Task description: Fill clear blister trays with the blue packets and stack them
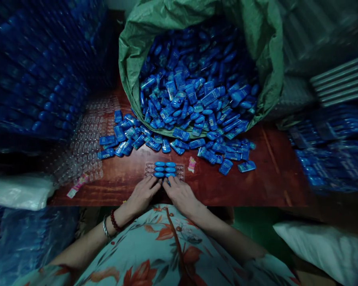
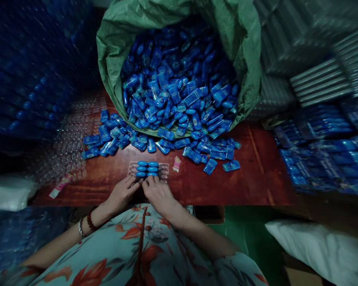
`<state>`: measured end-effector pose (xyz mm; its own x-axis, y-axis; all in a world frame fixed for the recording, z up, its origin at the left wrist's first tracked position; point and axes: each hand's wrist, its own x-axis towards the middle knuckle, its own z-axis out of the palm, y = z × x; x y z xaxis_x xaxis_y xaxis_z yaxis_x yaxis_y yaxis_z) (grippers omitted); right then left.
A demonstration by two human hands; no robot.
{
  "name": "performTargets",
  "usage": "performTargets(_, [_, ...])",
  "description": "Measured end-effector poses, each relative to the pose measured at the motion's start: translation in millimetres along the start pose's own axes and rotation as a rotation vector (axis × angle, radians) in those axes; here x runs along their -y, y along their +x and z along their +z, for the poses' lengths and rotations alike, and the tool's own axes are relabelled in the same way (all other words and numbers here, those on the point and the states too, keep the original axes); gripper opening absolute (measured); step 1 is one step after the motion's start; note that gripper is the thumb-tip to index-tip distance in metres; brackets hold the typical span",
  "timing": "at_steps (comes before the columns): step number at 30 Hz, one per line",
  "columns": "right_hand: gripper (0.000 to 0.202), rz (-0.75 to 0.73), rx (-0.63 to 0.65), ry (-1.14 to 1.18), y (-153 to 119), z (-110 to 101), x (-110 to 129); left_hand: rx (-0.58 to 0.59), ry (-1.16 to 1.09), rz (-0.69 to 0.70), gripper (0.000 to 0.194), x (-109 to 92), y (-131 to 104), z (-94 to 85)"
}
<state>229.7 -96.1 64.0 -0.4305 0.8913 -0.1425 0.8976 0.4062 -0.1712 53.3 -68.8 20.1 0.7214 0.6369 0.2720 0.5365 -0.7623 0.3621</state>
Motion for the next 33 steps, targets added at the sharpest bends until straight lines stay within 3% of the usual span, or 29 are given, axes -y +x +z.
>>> performTargets(4, [0.032,0.005,-0.225,0.047,-8,11,-17,-0.197,0.009,-0.027,0.024,13,1,-3.4])
performTargets(8, [0.031,0.209,-0.436,0.185,5,20,-58,-0.251,-0.188,-0.187,0.023,40,32,-17.3])
performTargets(10, [0.030,0.308,-0.439,0.206,27,21,-80,-0.149,-0.225,-0.182,0.024,55,61,-20.7])
performTargets(13, [0.033,0.352,-0.333,0.117,63,16,-100,0.110,-0.099,-0.090,0.022,69,107,-16.3])
performTargets(15, [0.036,0.358,-0.234,0.053,78,9,-102,0.237,0.059,-0.036,0.025,70,130,-8.6])
performTargets(18, [0.029,0.391,-0.113,0.048,79,3,-98,0.322,0.251,-0.011,0.035,67,150,2.8])
performTargets(20, [0.031,0.421,-0.081,0.101,68,3,-99,0.351,0.293,-0.011,0.033,67,154,6.0])
performTargets(22, [0.040,0.449,-0.129,0.223,51,9,-103,0.389,0.286,-0.007,0.028,69,154,5.0])
performTargets(25, [0.052,0.484,-0.326,0.624,25,27,-110,0.405,0.209,0.004,0.029,74,147,-0.7])
performTargets(28, [0.053,0.552,-0.527,1.052,4,50,-111,0.326,0.059,-0.006,0.044,83,133,-5.4])
performTargets(30, [0.049,0.632,-0.588,1.108,-4,60,-109,0.256,-0.062,-0.031,0.046,88,122,-8.0])
performTargets(33, [0.040,0.682,-0.621,0.997,-8,59,-104,0.143,-0.220,-0.090,0.039,88,102,-15.4])
